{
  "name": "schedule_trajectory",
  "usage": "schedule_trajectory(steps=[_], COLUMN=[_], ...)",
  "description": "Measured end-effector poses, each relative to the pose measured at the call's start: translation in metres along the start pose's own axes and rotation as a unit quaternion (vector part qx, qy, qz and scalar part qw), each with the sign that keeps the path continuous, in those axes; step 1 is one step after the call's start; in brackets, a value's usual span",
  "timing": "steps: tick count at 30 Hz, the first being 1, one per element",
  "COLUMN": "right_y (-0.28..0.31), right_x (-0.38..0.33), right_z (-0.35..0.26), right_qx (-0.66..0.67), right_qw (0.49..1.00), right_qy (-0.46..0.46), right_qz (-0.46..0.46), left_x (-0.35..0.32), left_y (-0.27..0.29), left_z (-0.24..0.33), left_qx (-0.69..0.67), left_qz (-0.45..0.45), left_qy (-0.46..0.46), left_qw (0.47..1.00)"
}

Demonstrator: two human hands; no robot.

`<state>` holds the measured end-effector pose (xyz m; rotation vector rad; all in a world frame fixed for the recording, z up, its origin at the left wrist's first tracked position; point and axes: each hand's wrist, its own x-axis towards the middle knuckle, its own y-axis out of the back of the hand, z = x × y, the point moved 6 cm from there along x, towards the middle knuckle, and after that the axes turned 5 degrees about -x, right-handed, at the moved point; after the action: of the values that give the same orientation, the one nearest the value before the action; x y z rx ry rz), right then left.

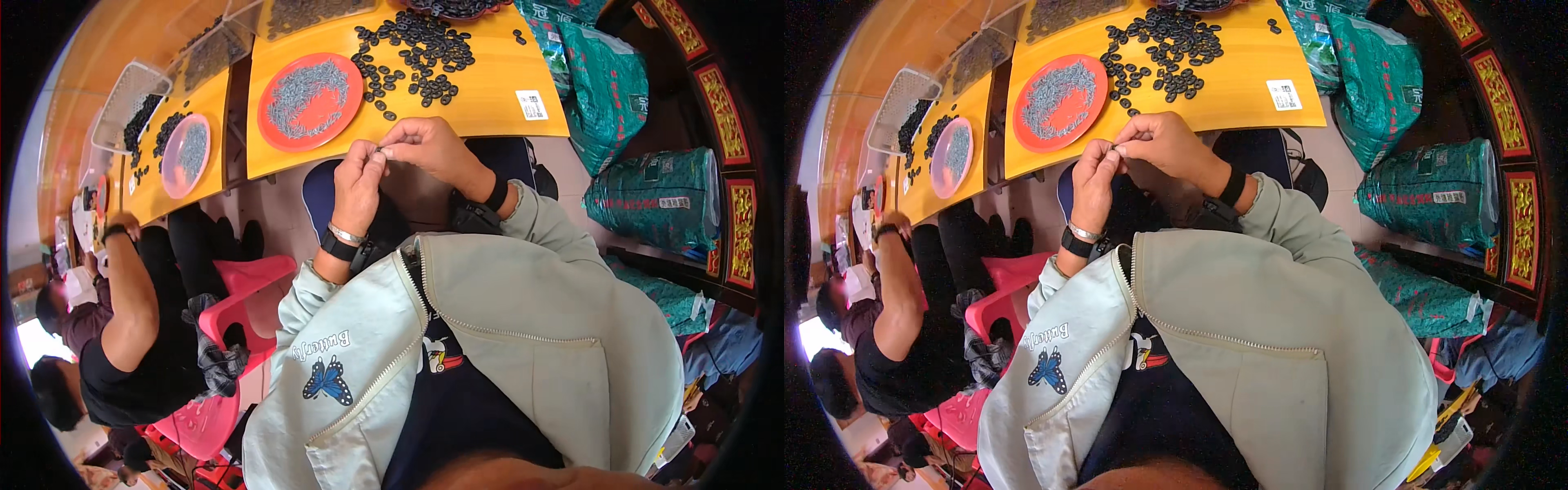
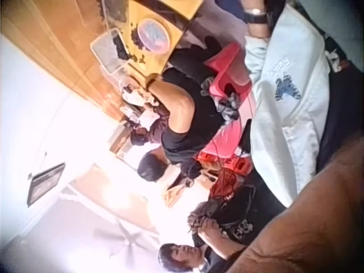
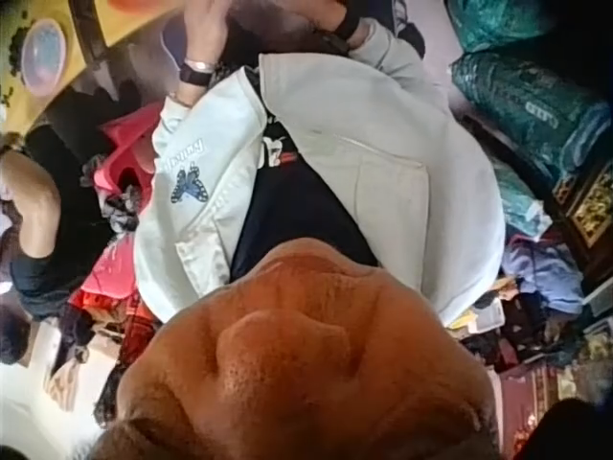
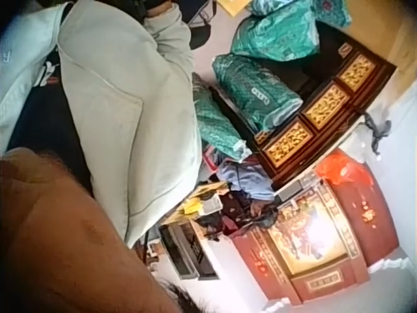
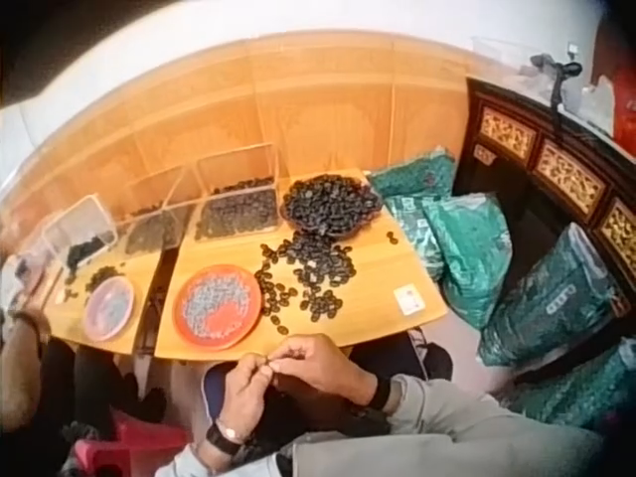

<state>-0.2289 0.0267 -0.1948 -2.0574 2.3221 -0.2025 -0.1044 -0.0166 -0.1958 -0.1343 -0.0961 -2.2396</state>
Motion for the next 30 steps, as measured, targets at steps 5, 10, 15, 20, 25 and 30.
schedule_trajectory(steps=[5,10,15,20,25,30], right_y=[-0.007,-0.003,-0.001,0.030,0.053,0.042], right_x=[-0.001,-0.002,-0.002,0.030,0.073,0.092], right_z=[0.005,-0.009,-0.012,-0.020,-0.023,-0.017], right_qx=[0.063,-0.186,-0.228,-0.361,-0.561,-0.642], right_qw=[0.998,0.974,0.962,0.919,0.807,0.743], right_qy=[0.011,0.129,0.150,0.160,0.182,0.189], right_qz=[-0.026,-0.006,-0.007,0.002,0.027,-0.006], left_x=[0.000,-0.001,-0.003,-0.005,-0.003,-0.005], left_y=[0.001,-0.003,-0.005,0.013,0.022,0.025], left_z=[-0.006,-0.016,-0.023,-0.028,-0.028,-0.029], left_qx=[-0.149,-0.213,-0.281,-0.273,-0.268,-0.265], left_qz=[0.000,-0.001,-0.001,0.047,0.059,0.065], left_qy=[0.030,0.069,0.122,0.130,0.136,0.147], left_qw=[0.988,0.975,0.952,0.952,0.952,0.951])
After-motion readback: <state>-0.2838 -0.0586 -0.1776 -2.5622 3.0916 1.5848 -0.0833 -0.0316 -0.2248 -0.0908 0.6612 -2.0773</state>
